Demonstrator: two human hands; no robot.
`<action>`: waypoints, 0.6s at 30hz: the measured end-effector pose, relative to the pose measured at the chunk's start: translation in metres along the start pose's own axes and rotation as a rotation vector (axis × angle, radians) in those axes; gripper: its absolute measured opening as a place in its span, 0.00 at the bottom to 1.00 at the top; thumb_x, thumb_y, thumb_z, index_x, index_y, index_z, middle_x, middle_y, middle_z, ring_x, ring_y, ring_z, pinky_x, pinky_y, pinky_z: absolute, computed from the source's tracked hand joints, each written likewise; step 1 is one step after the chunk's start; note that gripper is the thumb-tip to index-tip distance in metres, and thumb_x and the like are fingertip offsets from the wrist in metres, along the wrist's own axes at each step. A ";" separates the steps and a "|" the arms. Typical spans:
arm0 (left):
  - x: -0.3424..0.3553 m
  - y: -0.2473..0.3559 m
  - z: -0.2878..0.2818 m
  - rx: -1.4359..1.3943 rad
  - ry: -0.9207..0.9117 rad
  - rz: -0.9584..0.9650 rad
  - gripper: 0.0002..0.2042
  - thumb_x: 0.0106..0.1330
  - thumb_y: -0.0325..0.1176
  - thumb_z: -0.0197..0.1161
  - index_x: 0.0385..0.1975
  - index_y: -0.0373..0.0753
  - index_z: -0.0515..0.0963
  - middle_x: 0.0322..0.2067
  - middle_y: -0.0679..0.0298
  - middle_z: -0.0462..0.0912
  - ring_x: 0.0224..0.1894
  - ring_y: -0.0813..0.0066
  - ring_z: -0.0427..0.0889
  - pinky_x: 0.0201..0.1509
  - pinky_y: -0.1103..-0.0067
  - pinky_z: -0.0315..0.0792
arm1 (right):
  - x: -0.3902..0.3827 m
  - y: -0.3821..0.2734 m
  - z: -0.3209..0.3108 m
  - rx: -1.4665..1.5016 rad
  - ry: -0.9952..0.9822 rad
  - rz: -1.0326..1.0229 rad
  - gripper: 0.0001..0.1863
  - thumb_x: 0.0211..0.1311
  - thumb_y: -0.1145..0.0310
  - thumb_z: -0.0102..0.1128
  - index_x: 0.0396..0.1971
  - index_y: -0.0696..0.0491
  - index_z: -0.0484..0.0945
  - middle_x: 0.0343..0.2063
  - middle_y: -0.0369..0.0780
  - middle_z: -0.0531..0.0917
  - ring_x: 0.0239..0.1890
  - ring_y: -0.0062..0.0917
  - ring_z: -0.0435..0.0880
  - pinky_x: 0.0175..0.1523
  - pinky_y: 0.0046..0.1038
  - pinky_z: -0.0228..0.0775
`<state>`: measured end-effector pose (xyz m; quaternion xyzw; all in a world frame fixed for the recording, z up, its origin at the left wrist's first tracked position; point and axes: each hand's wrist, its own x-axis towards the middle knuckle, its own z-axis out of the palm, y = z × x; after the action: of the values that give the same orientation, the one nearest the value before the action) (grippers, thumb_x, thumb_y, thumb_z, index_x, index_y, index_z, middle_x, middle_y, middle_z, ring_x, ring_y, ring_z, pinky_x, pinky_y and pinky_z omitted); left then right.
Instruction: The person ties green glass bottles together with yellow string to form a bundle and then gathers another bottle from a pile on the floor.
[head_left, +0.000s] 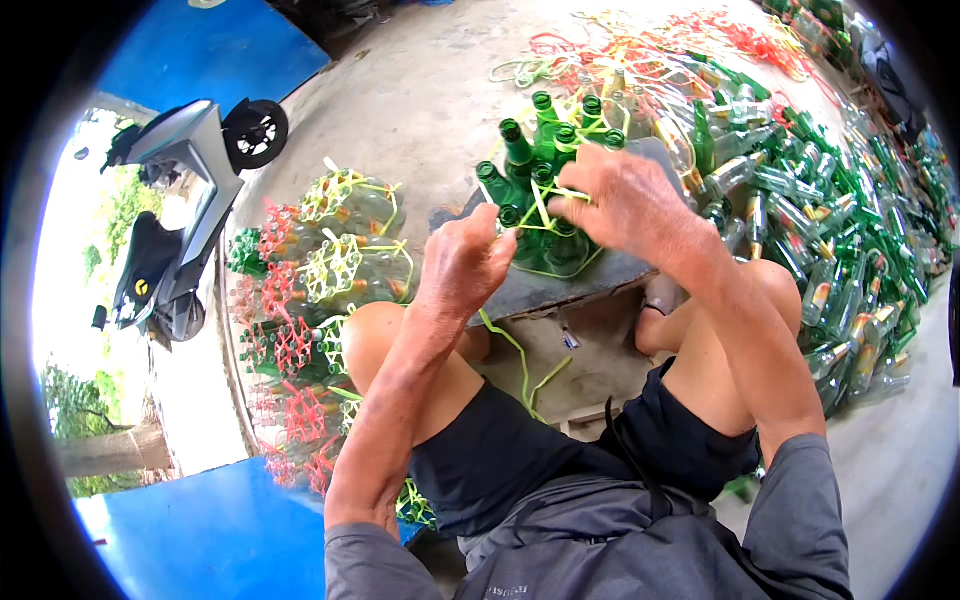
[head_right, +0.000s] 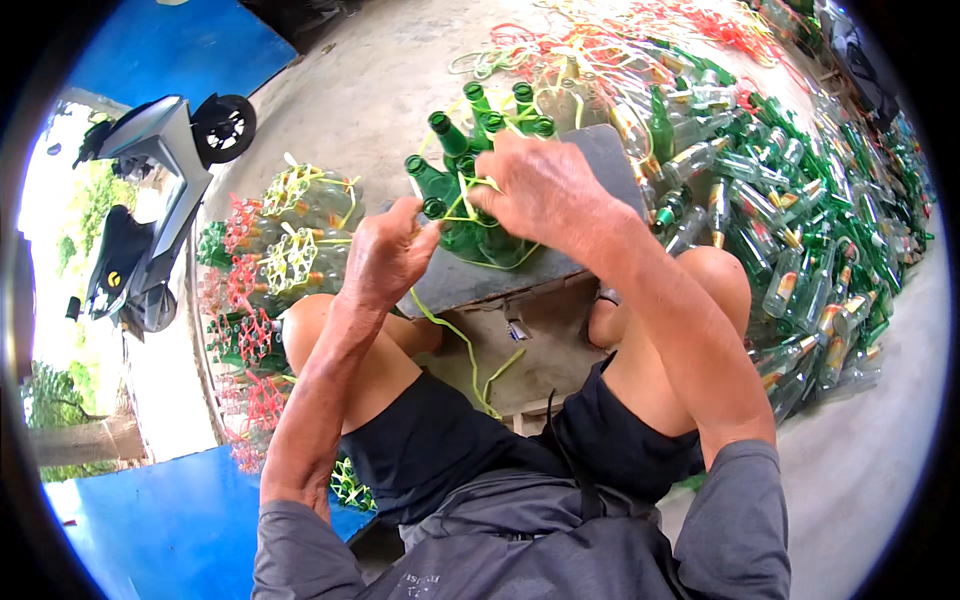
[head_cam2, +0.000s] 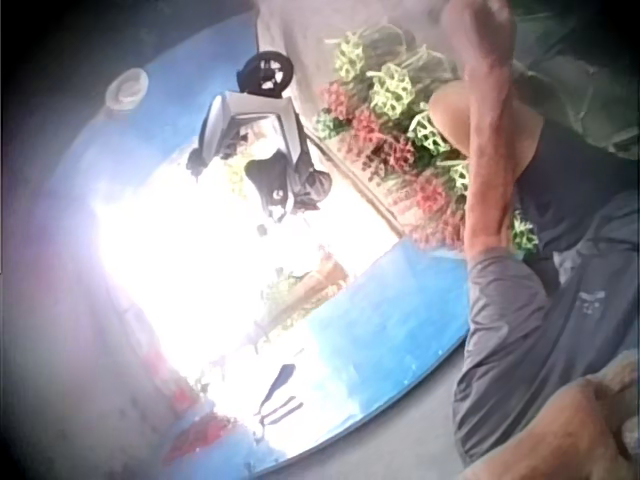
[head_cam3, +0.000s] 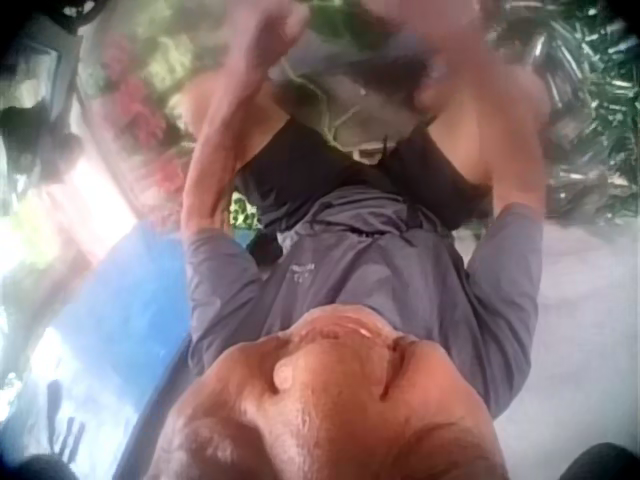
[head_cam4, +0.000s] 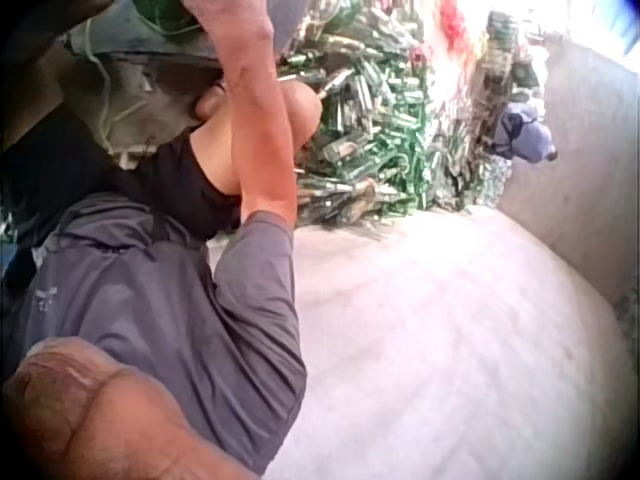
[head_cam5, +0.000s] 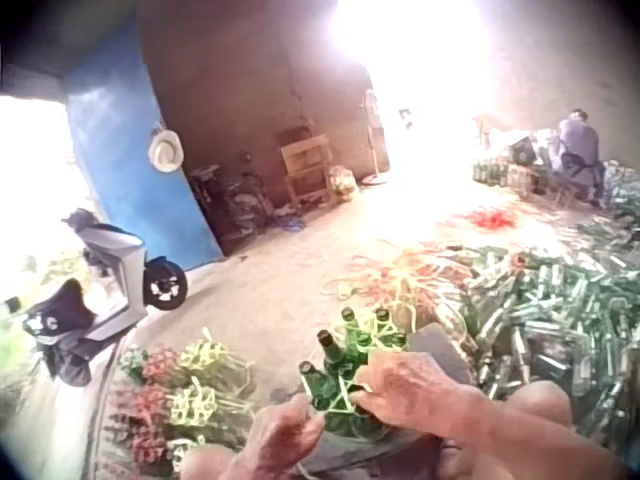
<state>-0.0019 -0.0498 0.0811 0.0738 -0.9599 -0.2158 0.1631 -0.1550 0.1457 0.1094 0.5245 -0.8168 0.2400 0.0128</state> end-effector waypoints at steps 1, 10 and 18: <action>0.002 0.002 -0.001 0.054 -0.013 0.019 0.11 0.65 0.33 0.70 0.41 0.33 0.80 0.20 0.47 0.80 0.24 0.47 0.82 0.30 0.58 0.74 | -0.005 -0.004 0.005 0.036 0.030 -0.052 0.12 0.65 0.60 0.68 0.35 0.54 0.85 0.36 0.46 0.82 0.38 0.46 0.87 0.46 0.45 0.81; 0.039 0.027 -0.037 0.445 -0.373 0.305 0.06 0.63 0.28 0.65 0.28 0.32 0.79 0.23 0.45 0.83 0.30 0.43 0.87 0.34 0.56 0.80 | -0.008 -0.015 0.028 0.011 -0.035 -0.054 0.09 0.59 0.66 0.72 0.30 0.57 0.83 0.37 0.48 0.76 0.36 0.47 0.86 0.43 0.46 0.79; 0.073 0.042 -0.058 0.572 -0.654 0.430 0.05 0.55 0.20 0.64 0.28 0.33 0.86 0.30 0.47 0.87 0.36 0.47 0.89 0.39 0.60 0.83 | -0.007 -0.010 0.037 0.068 -0.025 -0.088 0.08 0.59 0.67 0.71 0.31 0.56 0.83 0.36 0.50 0.76 0.34 0.50 0.84 0.42 0.49 0.77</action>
<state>-0.0538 -0.0503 0.1694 -0.1559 -0.9752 0.0835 -0.1331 -0.1345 0.1329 0.0789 0.5633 -0.7843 0.2599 -0.0047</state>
